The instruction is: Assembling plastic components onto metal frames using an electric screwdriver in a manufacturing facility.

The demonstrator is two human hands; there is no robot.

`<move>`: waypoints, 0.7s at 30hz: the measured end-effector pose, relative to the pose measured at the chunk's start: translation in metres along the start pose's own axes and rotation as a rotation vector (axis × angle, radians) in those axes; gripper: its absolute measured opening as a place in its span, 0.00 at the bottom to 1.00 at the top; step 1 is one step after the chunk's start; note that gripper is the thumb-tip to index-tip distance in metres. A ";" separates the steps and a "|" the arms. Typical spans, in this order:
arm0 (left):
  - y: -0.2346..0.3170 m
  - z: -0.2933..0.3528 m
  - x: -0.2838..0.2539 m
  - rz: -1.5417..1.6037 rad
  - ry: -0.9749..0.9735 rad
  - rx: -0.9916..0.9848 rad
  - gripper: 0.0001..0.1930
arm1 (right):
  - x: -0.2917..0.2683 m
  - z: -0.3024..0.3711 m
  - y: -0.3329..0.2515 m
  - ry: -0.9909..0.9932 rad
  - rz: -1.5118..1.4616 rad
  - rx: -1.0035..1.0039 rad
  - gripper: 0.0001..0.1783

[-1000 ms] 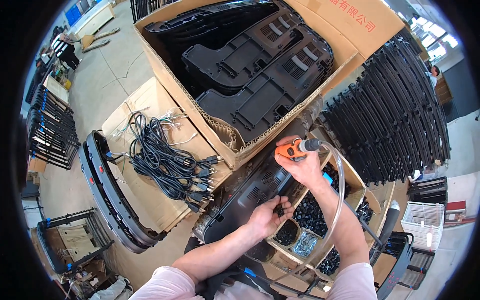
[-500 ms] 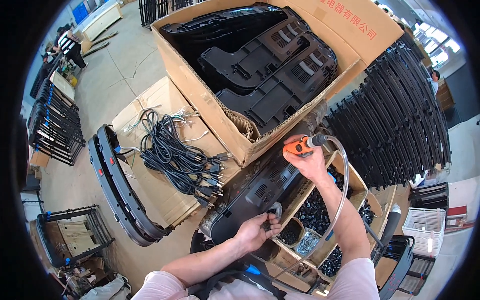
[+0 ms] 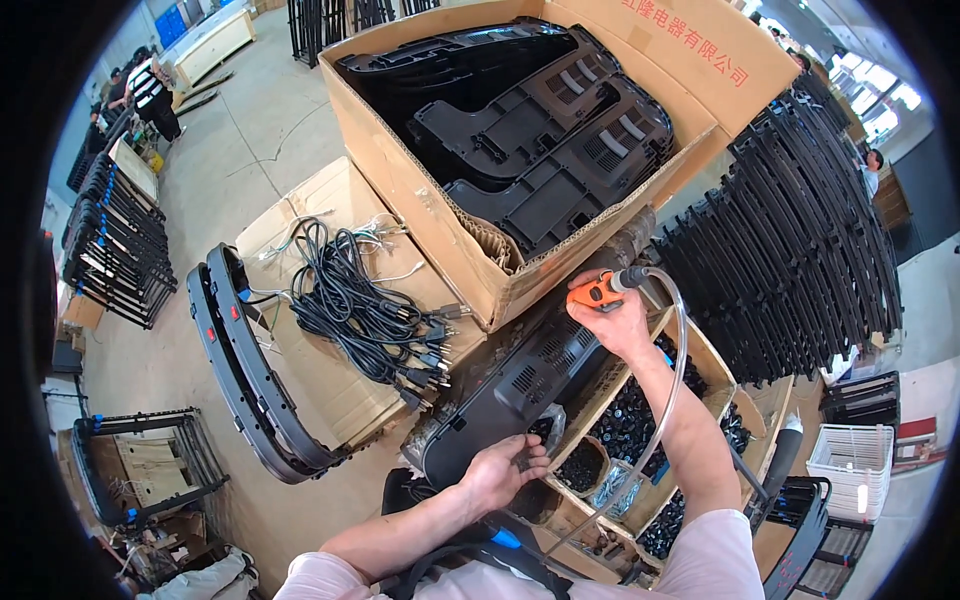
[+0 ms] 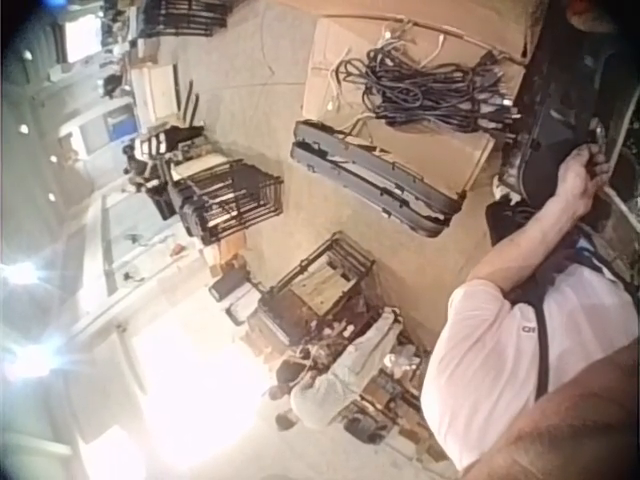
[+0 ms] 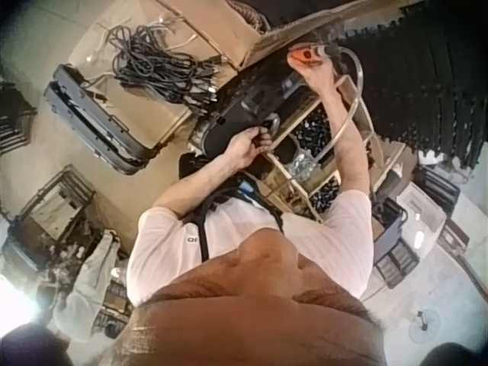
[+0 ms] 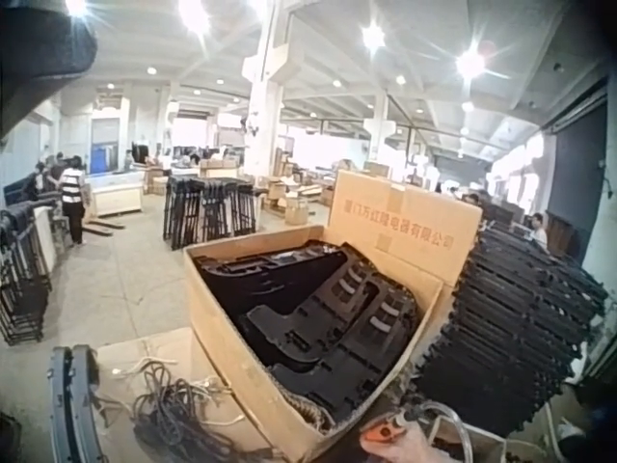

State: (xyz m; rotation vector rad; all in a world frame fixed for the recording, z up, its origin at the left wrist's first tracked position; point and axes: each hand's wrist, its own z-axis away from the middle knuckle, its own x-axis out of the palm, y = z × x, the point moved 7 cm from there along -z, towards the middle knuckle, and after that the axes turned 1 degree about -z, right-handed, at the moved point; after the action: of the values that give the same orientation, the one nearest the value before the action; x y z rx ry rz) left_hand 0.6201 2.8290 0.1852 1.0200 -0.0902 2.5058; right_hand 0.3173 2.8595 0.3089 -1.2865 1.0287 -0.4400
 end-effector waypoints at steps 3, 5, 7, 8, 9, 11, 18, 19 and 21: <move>-0.001 0.002 -0.001 0.010 -0.010 0.016 0.17 | -0.001 0.001 0.001 0.001 0.008 0.022 0.17; 0.000 0.005 -0.004 0.023 0.003 0.036 0.17 | 0.003 0.002 -0.006 0.013 -0.098 -0.006 0.17; 0.001 0.009 -0.005 0.018 0.022 0.049 0.18 | 0.003 0.004 -0.003 0.002 -0.055 0.007 0.17; 0.002 0.011 -0.006 0.013 0.039 0.061 0.18 | 0.004 0.005 -0.001 -0.008 -0.010 0.022 0.17; 0.002 0.015 -0.009 0.008 0.044 0.058 0.18 | 0.005 0.008 -0.001 -0.004 -0.015 0.026 0.17; 0.004 0.019 -0.012 0.006 0.053 0.072 0.18 | 0.006 0.010 -0.007 0.003 0.024 0.000 0.17; 0.015 0.022 -0.019 -0.094 -0.020 0.101 0.16 | -0.018 0.025 0.009 0.138 -0.039 -0.047 0.29; 0.021 0.024 -0.022 -0.115 -0.050 0.120 0.15 | -0.019 0.036 -0.019 0.163 -0.131 -0.069 0.30; 0.028 0.032 -0.022 -0.163 -0.083 0.149 0.15 | -0.034 0.068 -0.059 0.243 -0.209 -0.125 0.28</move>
State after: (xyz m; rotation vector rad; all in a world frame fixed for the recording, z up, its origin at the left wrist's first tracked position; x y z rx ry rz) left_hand 0.6436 2.7890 0.1960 1.1426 0.1515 2.3503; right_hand 0.3713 2.9078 0.3726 -1.4856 1.1423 -0.7147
